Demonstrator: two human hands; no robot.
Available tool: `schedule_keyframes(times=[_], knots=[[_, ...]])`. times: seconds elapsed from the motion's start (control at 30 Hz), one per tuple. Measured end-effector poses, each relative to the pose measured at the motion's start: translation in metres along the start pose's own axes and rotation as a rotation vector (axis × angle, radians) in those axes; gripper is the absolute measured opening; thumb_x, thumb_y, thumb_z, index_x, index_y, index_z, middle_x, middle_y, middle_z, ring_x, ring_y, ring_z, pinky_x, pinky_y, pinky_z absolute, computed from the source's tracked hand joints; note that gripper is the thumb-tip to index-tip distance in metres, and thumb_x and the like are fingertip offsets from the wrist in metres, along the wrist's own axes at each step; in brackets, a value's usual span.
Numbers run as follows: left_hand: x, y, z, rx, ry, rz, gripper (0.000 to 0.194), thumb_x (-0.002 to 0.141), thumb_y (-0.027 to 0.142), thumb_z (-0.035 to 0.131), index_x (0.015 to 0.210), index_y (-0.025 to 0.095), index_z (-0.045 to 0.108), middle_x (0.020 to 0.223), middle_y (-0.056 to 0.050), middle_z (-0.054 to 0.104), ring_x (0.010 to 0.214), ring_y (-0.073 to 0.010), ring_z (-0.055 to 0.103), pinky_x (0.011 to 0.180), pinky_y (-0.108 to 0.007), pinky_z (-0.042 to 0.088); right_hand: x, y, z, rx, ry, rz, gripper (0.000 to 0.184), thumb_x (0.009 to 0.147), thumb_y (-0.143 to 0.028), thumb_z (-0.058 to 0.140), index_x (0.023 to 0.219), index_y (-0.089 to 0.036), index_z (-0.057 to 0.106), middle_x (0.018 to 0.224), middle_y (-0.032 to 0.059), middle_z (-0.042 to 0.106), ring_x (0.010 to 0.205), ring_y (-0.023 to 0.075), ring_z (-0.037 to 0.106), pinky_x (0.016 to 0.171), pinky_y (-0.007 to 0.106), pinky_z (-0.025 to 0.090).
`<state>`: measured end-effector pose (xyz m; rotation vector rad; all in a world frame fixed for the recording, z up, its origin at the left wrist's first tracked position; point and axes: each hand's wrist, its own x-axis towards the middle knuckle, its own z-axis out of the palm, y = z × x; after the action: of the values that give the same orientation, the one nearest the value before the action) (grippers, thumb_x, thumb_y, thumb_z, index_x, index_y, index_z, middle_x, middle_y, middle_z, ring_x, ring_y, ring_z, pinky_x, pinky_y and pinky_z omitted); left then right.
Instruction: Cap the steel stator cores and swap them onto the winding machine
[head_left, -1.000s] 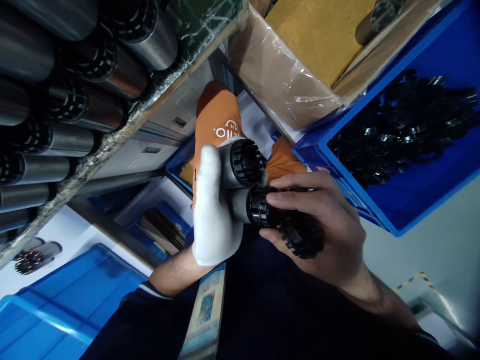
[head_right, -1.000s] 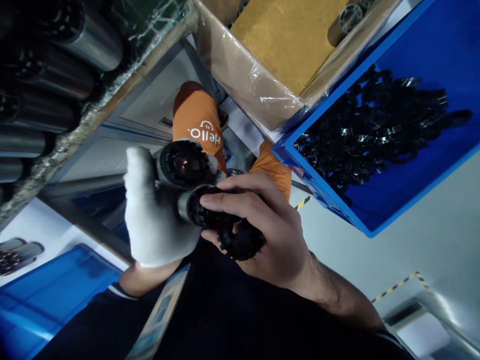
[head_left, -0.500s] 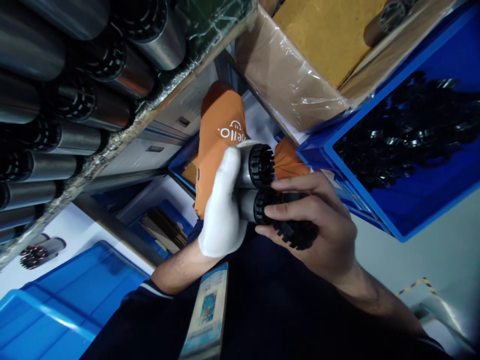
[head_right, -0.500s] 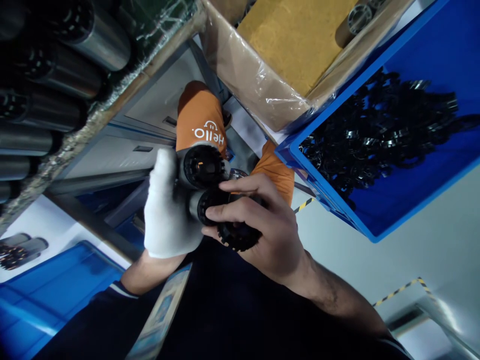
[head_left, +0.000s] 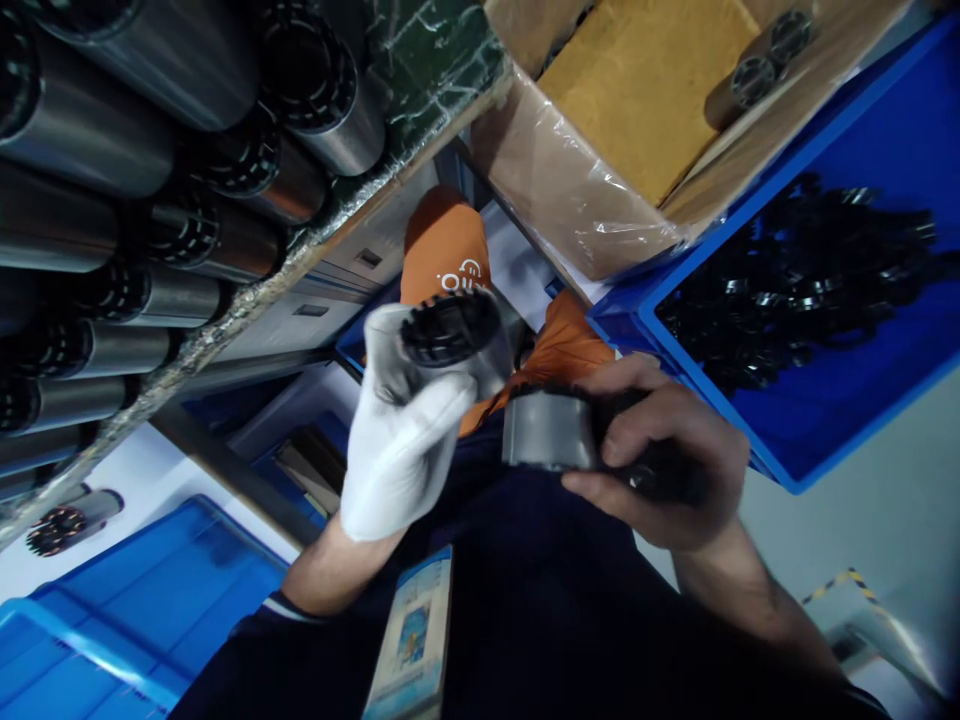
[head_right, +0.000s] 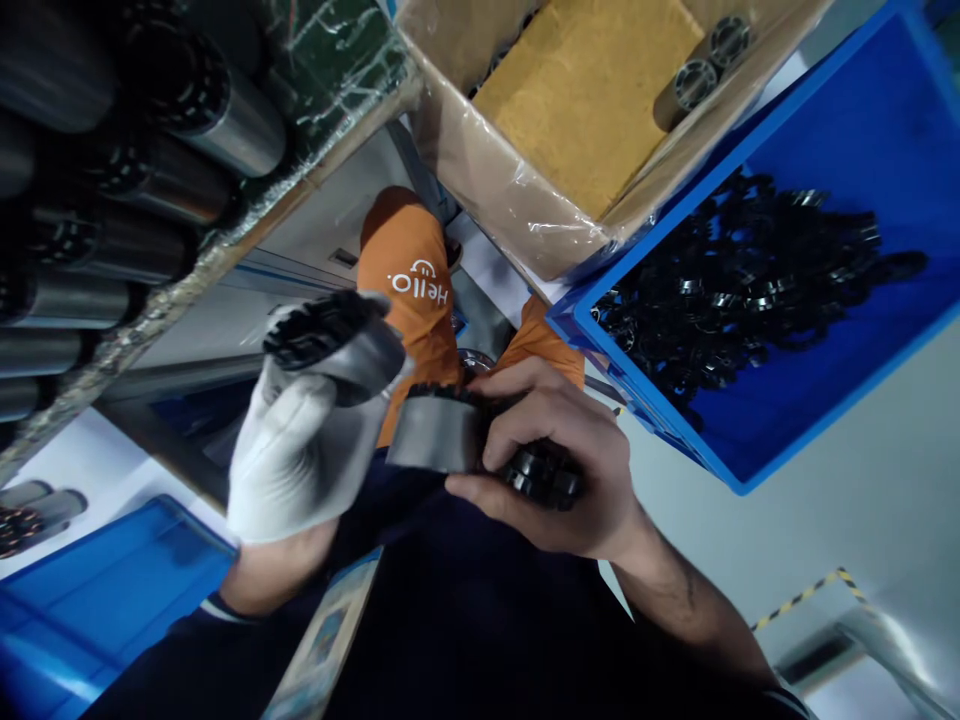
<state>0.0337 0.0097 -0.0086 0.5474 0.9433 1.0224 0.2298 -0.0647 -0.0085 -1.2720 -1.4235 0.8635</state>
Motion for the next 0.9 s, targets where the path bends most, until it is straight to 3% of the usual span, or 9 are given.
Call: schedule_keyframes(times=[0.03, 0.1, 0.2, 0.27, 0.37, 0.47, 0.63, 0.77, 0.9], knots=[[0.002, -0.001, -0.001, -0.037, -0.017, 0.021, 0.054, 0.081, 0.043, 0.108, 0.126, 0.037, 0.078, 0.124, 0.000, 0.083, 0.130, -0.0296, 0.080, 0.125, -0.051, 0.063, 0.003, -0.002, -0.002, 0.080, -0.068, 0.028, 0.030, 0.090, -0.023, 0.100, 0.096, -0.026, 0.071, 0.112, 0.0051, 0.083, 0.102, 0.0254, 0.083, 0.084, 0.037, 0.070], [0.005, -0.003, 0.002, -0.107, -0.031, 0.010, 0.059, 0.085, 0.068, 0.100, 0.130, 0.037, 0.077, 0.126, -0.002, 0.083, 0.136, -0.0313, 0.078, 0.124, -0.050, 0.063, 0.009, -0.005, 0.003, 0.152, -0.149, 0.042, 0.031, 0.090, -0.023, 0.101, 0.097, -0.025, 0.071, 0.104, 0.0033, 0.082, 0.099, 0.0229, 0.083, 0.082, 0.033, 0.069], [0.004, -0.006, 0.014, -0.113, 0.066, -0.130, 0.072, 0.099, 0.099, 0.056, 0.114, 0.031, 0.077, 0.116, -0.008, 0.082, 0.142, -0.0369, 0.074, 0.116, -0.052, 0.068, 0.013, -0.008, 0.019, 0.051, -0.099, -0.014, 0.026, 0.094, -0.021, 0.097, 0.107, -0.025, 0.075, 0.103, 0.0034, 0.081, 0.104, 0.0240, 0.084, 0.091, 0.035, 0.071], [0.003, -0.011, 0.018, -0.078, 0.117, -0.273, 0.075, 0.104, 0.097, 0.043, 0.104, 0.029, 0.074, 0.109, -0.009, 0.082, 0.138, -0.0376, 0.076, 0.110, -0.053, 0.071, 0.013, -0.008, 0.028, -0.099, -0.032, -0.084, 0.031, 0.098, -0.018, 0.091, 0.125, -0.025, 0.077, 0.116, 0.0065, 0.085, 0.111, 0.0258, 0.085, 0.100, 0.038, 0.072], [0.003, -0.023, 0.015, -0.067, 0.110, -0.438, 0.072, 0.108, 0.091, 0.044, 0.115, 0.027, 0.076, 0.111, -0.012, 0.084, 0.133, -0.0379, 0.078, 0.107, -0.055, 0.071, 0.007, -0.005, 0.033, -0.182, 0.075, -0.034, 0.054, 0.101, -0.018, 0.087, 0.150, -0.027, 0.068, 0.131, 0.0076, 0.085, 0.111, 0.0265, 0.086, 0.103, 0.041, 0.073], [0.001, -0.040, 0.008, -0.078, 0.101, -0.475, 0.063, 0.111, 0.084, 0.048, 0.118, 0.027, 0.076, 0.114, -0.010, 0.085, 0.129, -0.0366, 0.080, 0.107, -0.054, 0.070, 0.003, -0.003, 0.028, -0.009, 0.140, 0.141, 0.052, 0.098, -0.020, 0.090, 0.142, -0.029, 0.065, 0.123, 0.0047, 0.083, 0.108, 0.0264, 0.086, 0.099, 0.042, 0.072], [-0.011, -0.052, -0.005, -0.021, 0.062, -0.328, 0.052, 0.112, 0.075, 0.060, 0.122, 0.027, 0.077, 0.129, -0.006, 0.082, 0.141, -0.0319, 0.073, 0.127, -0.049, 0.058, 0.010, -0.003, 0.014, -0.011, -0.018, 0.156, 0.033, 0.091, -0.019, 0.089, 0.121, -0.026, 0.078, 0.116, 0.0029, 0.076, 0.112, 0.0235, 0.077, 0.100, 0.039, 0.068], [-0.016, -0.044, -0.015, 0.198, -0.060, -0.076, 0.049, 0.117, 0.069, 0.058, 0.128, 0.029, 0.083, 0.135, -0.005, 0.079, 0.140, -0.0278, 0.070, 0.133, -0.042, 0.050, 0.015, -0.010, 0.009, -0.165, -0.045, 0.128, 0.041, 0.092, -0.023, 0.093, 0.131, -0.029, 0.084, 0.125, 0.0066, 0.073, 0.118, 0.0258, 0.075, 0.103, 0.043, 0.069], [-0.015, -0.038, -0.015, 0.252, -0.106, -0.046, 0.049, 0.118, 0.068, 0.053, 0.128, 0.031, 0.083, 0.133, -0.006, 0.080, 0.136, -0.0311, 0.072, 0.131, -0.046, 0.052, 0.015, -0.019, 0.010, -0.292, -0.060, 0.101, 0.048, 0.094, -0.025, 0.100, 0.139, -0.032, 0.084, 0.124, 0.0070, 0.073, 0.114, 0.0261, 0.076, 0.100, 0.043, 0.072]])
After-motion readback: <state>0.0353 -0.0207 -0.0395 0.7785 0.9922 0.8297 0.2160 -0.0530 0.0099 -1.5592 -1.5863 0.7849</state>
